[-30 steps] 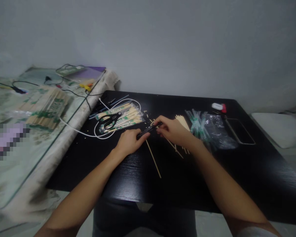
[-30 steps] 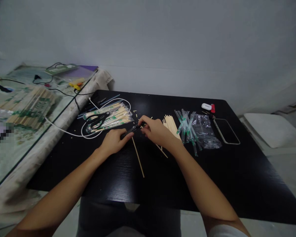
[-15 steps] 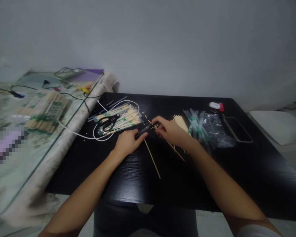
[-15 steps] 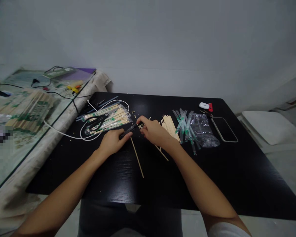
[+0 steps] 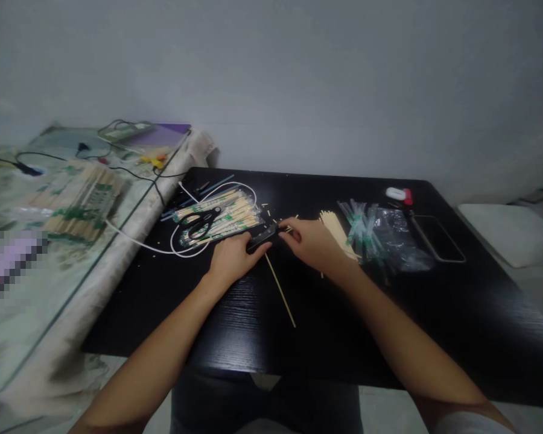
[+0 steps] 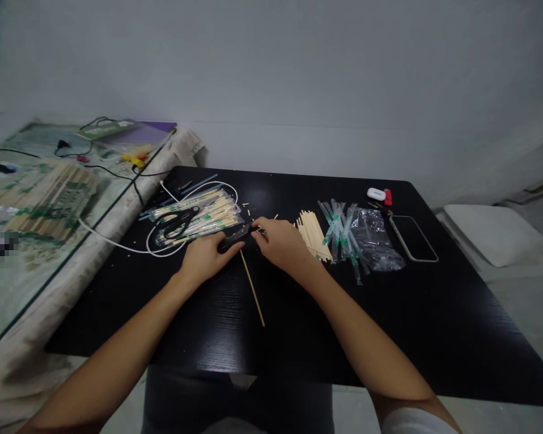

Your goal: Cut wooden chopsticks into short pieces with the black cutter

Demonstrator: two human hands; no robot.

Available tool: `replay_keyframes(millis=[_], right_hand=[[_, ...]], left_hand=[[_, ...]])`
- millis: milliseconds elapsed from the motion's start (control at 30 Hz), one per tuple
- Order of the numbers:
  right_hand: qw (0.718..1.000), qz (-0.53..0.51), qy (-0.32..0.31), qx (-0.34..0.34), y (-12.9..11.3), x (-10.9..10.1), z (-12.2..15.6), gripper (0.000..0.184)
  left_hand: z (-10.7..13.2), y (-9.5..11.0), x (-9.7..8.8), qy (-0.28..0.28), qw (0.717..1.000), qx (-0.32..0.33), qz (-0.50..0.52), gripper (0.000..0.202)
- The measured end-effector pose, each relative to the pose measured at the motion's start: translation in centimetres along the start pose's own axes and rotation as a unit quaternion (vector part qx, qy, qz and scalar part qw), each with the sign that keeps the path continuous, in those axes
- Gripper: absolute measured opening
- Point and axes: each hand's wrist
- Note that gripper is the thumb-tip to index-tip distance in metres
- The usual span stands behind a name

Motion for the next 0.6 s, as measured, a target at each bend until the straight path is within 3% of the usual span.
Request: replay_keyframes(millis=[200,433,600], right_hand=[[0.997,0.078,-0.008,0.0,-0.25,0.66,0.04,0.025],[0.994,0.105,-0.003,0.011,-0.26,0.78,0.05,0.024],[0.993,0.121,0.015,0.002,-0.24,0.85,0.18,0.025]], left_hand=[[-0.11,0.01,0.19,-0.016,1.0,-0.009,0.01,0.053],[0.02,0.11,0.08,-0.042,0.999,0.011,0.033,0.008],[0.21,0.56,-0.1,-0.036,0.998,0.001,0.043,0.013]])
Point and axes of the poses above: each hand's wrist, its own z-axis away from the middle knuckle, its own x-axis out of the palm, y = z × x, and after that the axes turned 8 degrees about x, right-handed
